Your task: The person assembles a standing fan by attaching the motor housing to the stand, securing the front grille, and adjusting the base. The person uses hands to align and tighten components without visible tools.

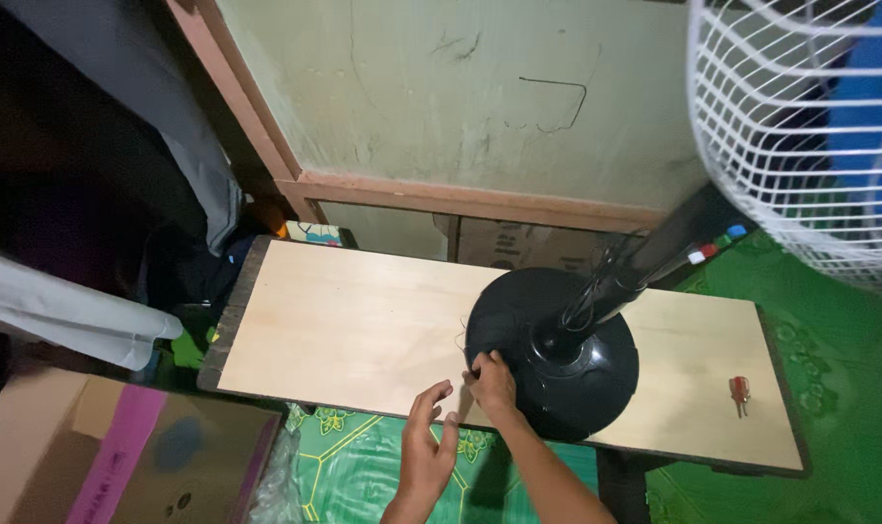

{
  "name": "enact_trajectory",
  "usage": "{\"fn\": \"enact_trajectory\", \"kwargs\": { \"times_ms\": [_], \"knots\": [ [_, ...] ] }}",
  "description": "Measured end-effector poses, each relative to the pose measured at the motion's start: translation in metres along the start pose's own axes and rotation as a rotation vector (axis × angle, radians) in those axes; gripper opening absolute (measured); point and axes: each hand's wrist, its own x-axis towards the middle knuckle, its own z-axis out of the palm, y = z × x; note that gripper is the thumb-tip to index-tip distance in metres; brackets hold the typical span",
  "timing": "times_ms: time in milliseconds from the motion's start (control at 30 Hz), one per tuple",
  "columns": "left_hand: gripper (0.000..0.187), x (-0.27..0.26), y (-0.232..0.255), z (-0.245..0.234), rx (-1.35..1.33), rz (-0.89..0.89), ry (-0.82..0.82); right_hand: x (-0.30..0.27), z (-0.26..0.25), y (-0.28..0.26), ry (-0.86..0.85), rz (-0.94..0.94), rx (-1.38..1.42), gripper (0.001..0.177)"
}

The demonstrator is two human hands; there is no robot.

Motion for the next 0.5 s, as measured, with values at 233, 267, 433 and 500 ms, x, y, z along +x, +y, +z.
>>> {"fn": "enact_trajectory", "kwargs": {
  "times_ms": [233,267,433,500],
  "knots": [
    [0.042,0.005,-0.018,0.011,0.082,-0.045,-0.066,0.008,0.025,0.010,0.007,0.013,-0.102,0.025],
    [0.041,0.005,-0.018,0.011,0.087,-0.067,-0.079,0.012,0.028,0.013,0.004,-0.012,-0.123,0.024],
    [0.040,0.006,-0.026,0.012,0.061,-0.083,-0.066,0.022,0.043,0.016,0.036,-0.033,-0.193,0.026],
    [0.038,0.007,-0.031,0.012,0.072,-0.144,-0.082,0.025,0.046,0.014,0.026,0.008,-0.236,0.021]
  ]
}}
